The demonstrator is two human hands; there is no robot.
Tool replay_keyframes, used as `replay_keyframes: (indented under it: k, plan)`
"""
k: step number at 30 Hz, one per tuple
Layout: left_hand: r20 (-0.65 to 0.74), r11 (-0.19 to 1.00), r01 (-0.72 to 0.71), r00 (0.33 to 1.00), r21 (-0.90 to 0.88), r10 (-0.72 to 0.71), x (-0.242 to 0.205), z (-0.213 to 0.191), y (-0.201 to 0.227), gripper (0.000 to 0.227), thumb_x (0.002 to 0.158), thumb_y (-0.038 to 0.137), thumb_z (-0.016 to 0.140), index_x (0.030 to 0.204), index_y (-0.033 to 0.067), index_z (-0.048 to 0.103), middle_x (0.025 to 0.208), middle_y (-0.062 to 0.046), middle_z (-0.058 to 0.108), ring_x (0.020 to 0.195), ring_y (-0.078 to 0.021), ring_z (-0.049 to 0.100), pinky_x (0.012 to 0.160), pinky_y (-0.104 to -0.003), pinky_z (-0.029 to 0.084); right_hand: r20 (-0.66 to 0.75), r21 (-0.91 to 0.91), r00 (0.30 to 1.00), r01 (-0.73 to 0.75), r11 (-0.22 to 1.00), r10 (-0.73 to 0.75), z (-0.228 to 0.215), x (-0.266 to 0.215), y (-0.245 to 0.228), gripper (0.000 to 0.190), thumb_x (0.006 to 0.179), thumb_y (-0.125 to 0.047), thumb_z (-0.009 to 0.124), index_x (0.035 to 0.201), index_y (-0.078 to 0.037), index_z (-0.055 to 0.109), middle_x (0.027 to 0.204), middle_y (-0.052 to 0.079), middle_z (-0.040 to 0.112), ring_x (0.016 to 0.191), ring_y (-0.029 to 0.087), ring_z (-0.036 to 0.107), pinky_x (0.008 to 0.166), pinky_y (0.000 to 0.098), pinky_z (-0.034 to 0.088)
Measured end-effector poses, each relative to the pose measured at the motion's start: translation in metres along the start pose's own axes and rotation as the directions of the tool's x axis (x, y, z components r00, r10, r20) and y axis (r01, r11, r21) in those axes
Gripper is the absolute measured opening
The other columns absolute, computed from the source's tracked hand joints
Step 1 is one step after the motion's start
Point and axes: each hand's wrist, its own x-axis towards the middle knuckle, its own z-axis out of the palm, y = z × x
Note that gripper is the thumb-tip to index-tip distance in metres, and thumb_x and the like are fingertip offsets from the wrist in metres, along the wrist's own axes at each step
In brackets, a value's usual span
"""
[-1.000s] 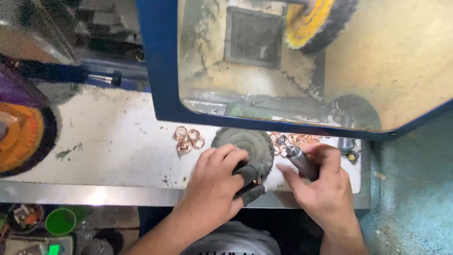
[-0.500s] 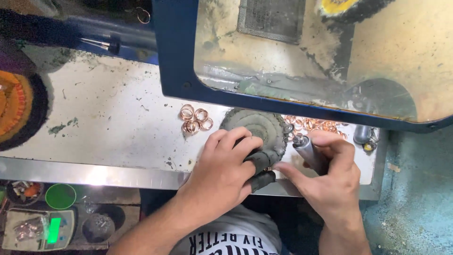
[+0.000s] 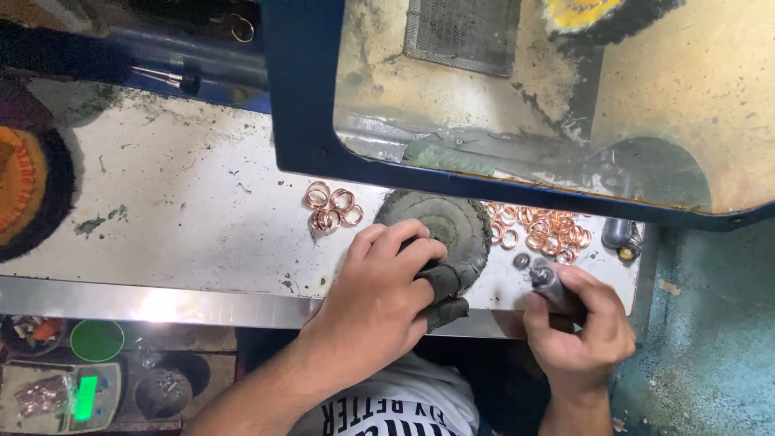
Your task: The person uses a handheld rotary tool to grind the surface of small copper-colored metal rings. They hold each ring against a rotating grinding wheel, then place it on the workbench before picking up the next one.
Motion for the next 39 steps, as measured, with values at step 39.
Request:
replay_keyframes:
  k: [39]
  plan:
    - [-0.016, 1.000, 0.003, 1.000, -0.005, -0.003, 0.000, 0.002, 0.000, 0.008, 0.059, 0.009, 0.075, 0.067, 0.0073, 0.073, 0.117, -0.001, 0.063, 0.122, -0.0344, 0.054, 0.098, -0.051, 0.039, 0.263, 0.414, 0.938, 0.101, 0.905, -0.224, 0.010, 0.035, -0.005, 0.043, 0.074, -0.020, 0.094, 0.104, -0.007, 0.065, 0.096, 0.011, 0.077, 0.085, 0.027, 0.078, 0.077, 0.0358, 0.058]
